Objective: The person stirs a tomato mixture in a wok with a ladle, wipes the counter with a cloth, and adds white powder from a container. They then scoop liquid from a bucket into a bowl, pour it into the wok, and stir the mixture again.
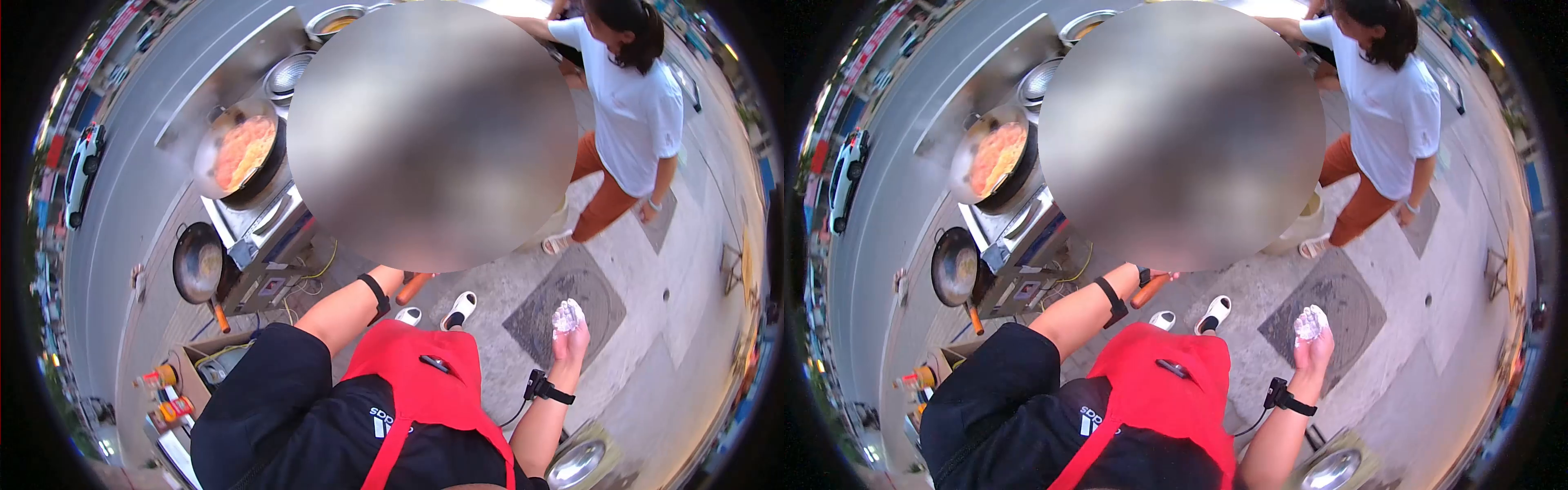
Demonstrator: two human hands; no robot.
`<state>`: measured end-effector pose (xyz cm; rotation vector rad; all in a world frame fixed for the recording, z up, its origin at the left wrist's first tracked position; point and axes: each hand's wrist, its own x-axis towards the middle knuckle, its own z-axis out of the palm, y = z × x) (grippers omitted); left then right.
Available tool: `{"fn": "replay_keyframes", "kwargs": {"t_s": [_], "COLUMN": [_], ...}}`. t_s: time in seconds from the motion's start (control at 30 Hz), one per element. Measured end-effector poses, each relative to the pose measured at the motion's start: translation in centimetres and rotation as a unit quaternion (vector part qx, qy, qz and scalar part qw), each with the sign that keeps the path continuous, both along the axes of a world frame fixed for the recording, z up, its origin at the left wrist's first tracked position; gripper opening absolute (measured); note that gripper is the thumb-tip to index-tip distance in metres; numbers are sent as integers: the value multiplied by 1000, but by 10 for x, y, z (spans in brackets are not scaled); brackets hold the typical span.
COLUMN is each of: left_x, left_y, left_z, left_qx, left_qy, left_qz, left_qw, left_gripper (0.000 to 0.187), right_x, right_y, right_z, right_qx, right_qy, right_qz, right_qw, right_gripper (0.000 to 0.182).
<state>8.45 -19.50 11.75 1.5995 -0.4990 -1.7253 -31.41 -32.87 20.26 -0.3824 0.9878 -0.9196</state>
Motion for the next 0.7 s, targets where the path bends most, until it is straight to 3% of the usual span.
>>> {"fn": "replay_keyframes", "kwargs": {"t_s": [0.2,0.33,0.5,0.7], "left_x": [-19,-23,-19,-6], "left_y": [-20,-26,-27,-29], "left_z": [10,14,6,9], "left_qx": [5,0,12,6], "left_qy": [-5,29,46,35], "left_qz": [120,175,204,195], "left_qw": [993,984,978,980], "left_gripper": [12,11,11,11], "right_x": [54,92,138,157], "right_y": [-116,-167,-191,-173], "right_z": [-32,-25,-18,-10], "right_qx": [-4,11,-18,26], "right_qy": [-64,-8,-19,10], "right_qz": [187,209,278,254], "right_qw": [980,978,960,967], "right_gripper": [23,23,25,31]}}
